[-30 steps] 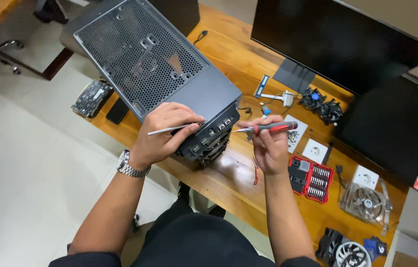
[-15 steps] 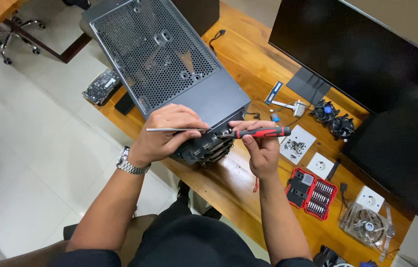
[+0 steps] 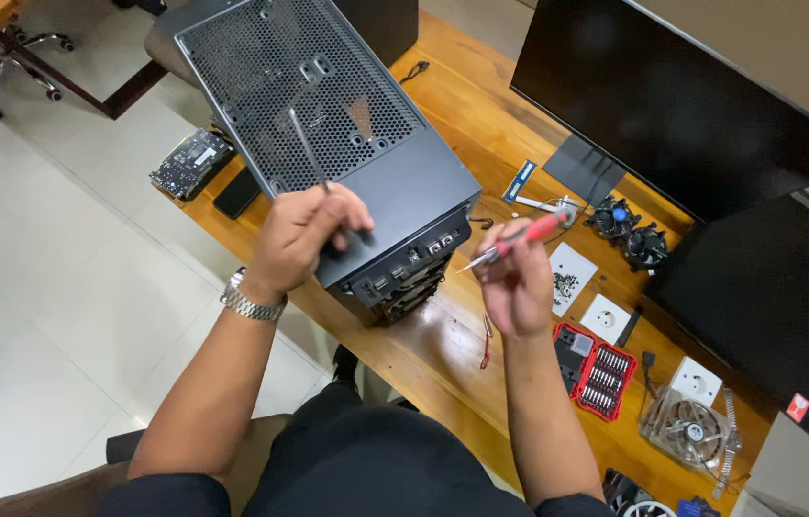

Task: The person uses a screwdriver to tighten screws on the rear I/O panel of a computer case. They work on multiple screw holes around the ports, securing the metal plate to the case.

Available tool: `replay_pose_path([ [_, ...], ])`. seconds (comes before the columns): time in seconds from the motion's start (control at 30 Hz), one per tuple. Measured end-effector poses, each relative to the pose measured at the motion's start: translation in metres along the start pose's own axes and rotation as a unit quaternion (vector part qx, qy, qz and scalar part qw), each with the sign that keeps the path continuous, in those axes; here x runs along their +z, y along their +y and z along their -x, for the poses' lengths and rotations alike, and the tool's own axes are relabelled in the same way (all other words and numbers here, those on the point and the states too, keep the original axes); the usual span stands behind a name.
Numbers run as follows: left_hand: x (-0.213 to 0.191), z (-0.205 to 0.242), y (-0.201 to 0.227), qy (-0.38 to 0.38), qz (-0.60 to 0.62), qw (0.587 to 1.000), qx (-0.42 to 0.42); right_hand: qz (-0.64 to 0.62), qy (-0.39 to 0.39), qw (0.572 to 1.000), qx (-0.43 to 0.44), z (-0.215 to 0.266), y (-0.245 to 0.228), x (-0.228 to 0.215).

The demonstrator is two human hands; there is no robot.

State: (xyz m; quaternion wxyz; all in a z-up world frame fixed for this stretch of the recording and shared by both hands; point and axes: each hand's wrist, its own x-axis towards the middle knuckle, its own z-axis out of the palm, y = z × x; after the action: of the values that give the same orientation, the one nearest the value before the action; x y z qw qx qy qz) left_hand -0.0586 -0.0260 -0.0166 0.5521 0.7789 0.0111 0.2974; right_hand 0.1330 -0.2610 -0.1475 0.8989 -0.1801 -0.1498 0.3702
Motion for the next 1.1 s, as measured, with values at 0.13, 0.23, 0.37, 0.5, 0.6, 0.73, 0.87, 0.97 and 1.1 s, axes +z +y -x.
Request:
replay_pose_path([
  [0.13,0.004,-0.006,0.021,-0.049,-0.062,0.996,0.045,0.219,-0.029,0.975,-0.022,0.023,0.000,-0.005],
  [0.23,0.008,-0.006,0.024,-0.065,-0.091,0.990,0.086,0.181,0.039,0.982,0.037,0.048,0.014,-0.011],
  [0.37,0.009,-0.002,0.025,-0.073,-0.144,0.982,0.102,0.182,0.236,0.943,0.146,0.102,0.048,-0.037],
  [0.5,0.009,0.000,0.019,-0.079,-0.144,0.980,0.112,0.046,0.408,0.890,0.196,0.174,0.084,-0.163],
  [0.6,0.006,-0.002,0.018,-0.089,-0.182,0.958,0.204,0.052,0.421,0.869,0.257,0.212,0.094,-0.226],
  [0.73,0.005,-0.001,0.021,-0.095,-0.191,0.958,0.193,0.004,0.401,0.892,0.210,0.185,0.063,-0.129],
  [0.87,0.008,0.001,0.006,-0.106,-0.171,0.952,0.232,0.131,0.347,0.921,0.118,0.153,0.051,-0.135],
  [0.97,0.011,0.006,0.010,-0.119,-0.267,0.893,0.341,0.183,0.301,0.931,0.098,0.151,0.055,-0.129],
  [1.1,0.018,0.023,0.004,-0.116,-0.378,0.842,0.366,0.213,0.269,0.934,0.097,0.158,0.056,-0.109],
])
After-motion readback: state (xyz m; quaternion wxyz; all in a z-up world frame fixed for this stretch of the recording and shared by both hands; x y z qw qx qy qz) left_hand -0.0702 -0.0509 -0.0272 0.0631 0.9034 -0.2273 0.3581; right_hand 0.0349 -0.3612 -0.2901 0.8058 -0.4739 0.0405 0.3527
